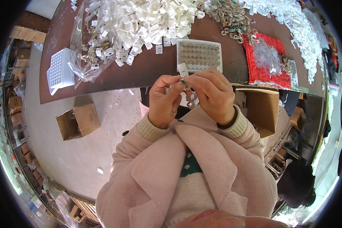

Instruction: The person repeatedly picks small white plastic housings and metal components from a table, inserts the metal parts into the housings, and tests each assembly by activating a small light. Completed units are placed into a white tray. The person continues this cycle throughout the clip.

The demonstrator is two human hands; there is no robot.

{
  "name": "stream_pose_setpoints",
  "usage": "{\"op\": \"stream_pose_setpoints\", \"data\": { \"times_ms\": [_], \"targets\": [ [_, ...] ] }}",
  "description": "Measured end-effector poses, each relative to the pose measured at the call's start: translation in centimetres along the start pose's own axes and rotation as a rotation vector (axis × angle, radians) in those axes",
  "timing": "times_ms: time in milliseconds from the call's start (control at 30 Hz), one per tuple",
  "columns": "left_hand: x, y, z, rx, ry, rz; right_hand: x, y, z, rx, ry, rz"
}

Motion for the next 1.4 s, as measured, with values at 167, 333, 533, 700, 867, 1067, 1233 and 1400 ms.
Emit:
{"op": "stream_pose_setpoints", "data": {
  "times_ms": [167,333,533,700,867,1067,1233,1400],
  "targets": [
    [-1.3,-0.3,0.5,-0.018,0.029,-0.114,1.2,1.2,1.0,-0.114,0.066,0.021],
    [-2.9,-1.1,1.0,-0.013,0.031,-0.140,1.9,2.0,-2.7,0.178,0.108,0.059],
    [-3.3,-1.7,0.6,0.003,0.110,-0.041,3.3,1.5,-4.8,0.047,0.260,0.098],
    [-2.9,-1.7,0.3,-0.004,0.086,-0.073,2.9,0.7,-3.8,0.097,0.118,0.004],
    [-1.6,-1.2,0.0,-0.033,0.115,0.007,2.3,0.5,-1.8,0.144,-0.008,-0.017],
    [-1.8,-0.4,0.4,-0.080,0.055,-0.044,2.2,0.5,-2.0,0.232,-0.081,0.177],
    [-1.7,-0.4,0.2,-0.073,0.148,-0.019,1.5,0.8,-0.4,0.123,-0.086,0.111],
    [-1.2,-0.3,0.2,-0.146,0.207,0.029,1.2,1.4,-0.9,0.290,-0.181,0.085]
  ]
}}
Point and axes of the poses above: each hand's wrist, its own y-axis away from the middle knuckle, its own x-axis out of the palm, z = x × y, the point moved 8 cm from there along -y, towards the middle knuckle, and after that the axes turned 15 degrees about -z, right-handed, at the moved point
